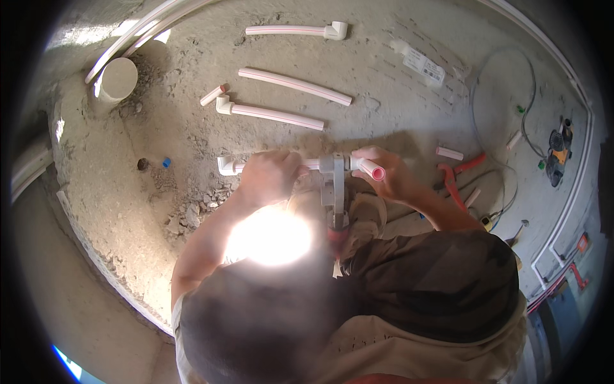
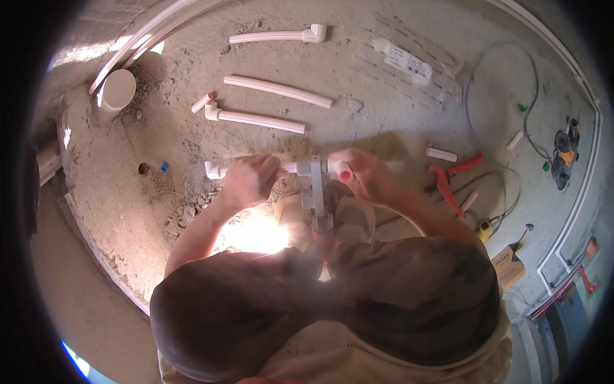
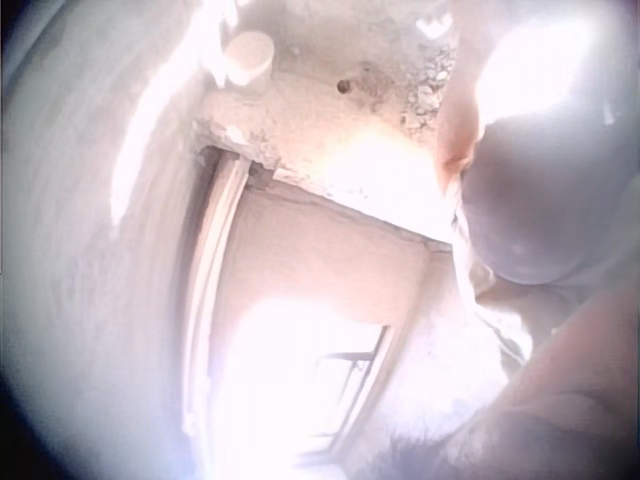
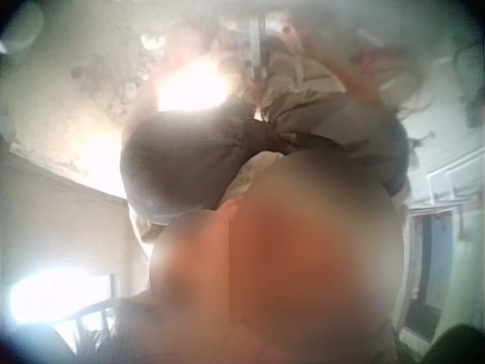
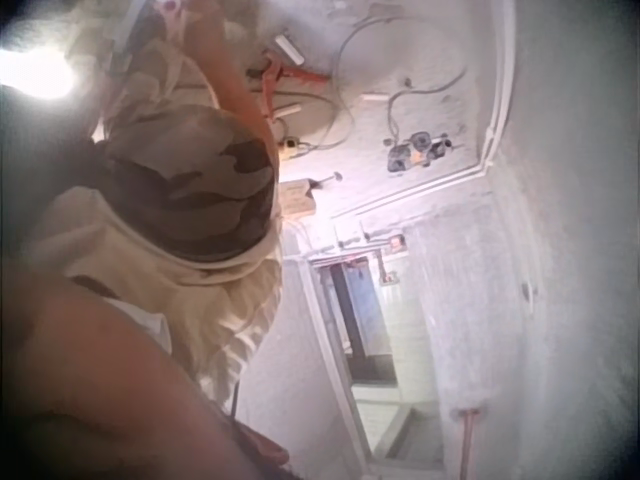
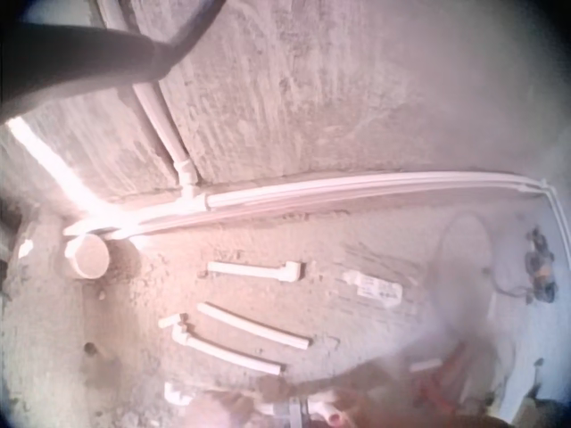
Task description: The person assembles white PVC pipes and fittings on a concrete floor. They use a heat fusion tool to join pipe segments to elbow and T-joints, then fit the assembled sections into a larger wall-mounted piping system.
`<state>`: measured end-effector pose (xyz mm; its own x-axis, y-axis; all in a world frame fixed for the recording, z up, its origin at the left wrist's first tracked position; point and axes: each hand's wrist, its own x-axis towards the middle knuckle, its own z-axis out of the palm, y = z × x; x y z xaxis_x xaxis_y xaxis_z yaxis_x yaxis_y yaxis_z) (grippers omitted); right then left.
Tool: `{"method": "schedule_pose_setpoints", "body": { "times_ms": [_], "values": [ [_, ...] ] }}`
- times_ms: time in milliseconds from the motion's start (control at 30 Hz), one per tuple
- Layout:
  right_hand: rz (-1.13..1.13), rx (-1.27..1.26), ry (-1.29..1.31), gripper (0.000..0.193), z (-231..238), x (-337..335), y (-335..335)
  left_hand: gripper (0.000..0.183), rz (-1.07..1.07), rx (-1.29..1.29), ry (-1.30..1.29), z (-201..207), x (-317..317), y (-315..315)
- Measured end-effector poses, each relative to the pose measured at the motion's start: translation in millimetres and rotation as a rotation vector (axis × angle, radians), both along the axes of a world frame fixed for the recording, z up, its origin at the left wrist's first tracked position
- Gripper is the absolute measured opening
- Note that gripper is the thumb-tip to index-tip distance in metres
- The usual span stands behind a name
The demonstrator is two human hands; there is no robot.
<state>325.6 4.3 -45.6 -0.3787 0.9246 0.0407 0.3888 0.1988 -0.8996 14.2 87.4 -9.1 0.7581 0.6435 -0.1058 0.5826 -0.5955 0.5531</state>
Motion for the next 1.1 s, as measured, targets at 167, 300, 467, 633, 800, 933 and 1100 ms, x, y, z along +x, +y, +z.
{"method": "schedule_pose_setpoints", "body": {
  "times_ms": [167,300,467,633,800,933,1100],
  "values": [
    [-0.086,0.015,0.090,0.029,-3,8,-6,0.020,0.012,0.123,-0.001,10,-34,17],
    [-0.066,0.071,-0.033,0.036,-2,5,-10,0.022,0.099,0.103,0.089,32,-60,22],
    [-0.128,-0.311,0.034,0.038,8,15,-5,0.024,0.121,0.108,-0.060,51,-18,15],
    [-0.149,-0.763,0.278,0.036,9,29,-3,0.026,0.065,0.137,-0.014,88,9,14],
    [-0.246,0.025,-0.153,0.039,28,40,-4,0.026,0.064,0.120,-0.010,103,19,7],
    [-0.253,0.001,0.003,0.044,81,43,-5,0.027,0.058,0.213,-0.002,119,36,2],
    [-0.130,0.143,0.134,0.048,130,21,-2,0.030,0.016,0.270,-0.080,141,55,4]
  ]
}}
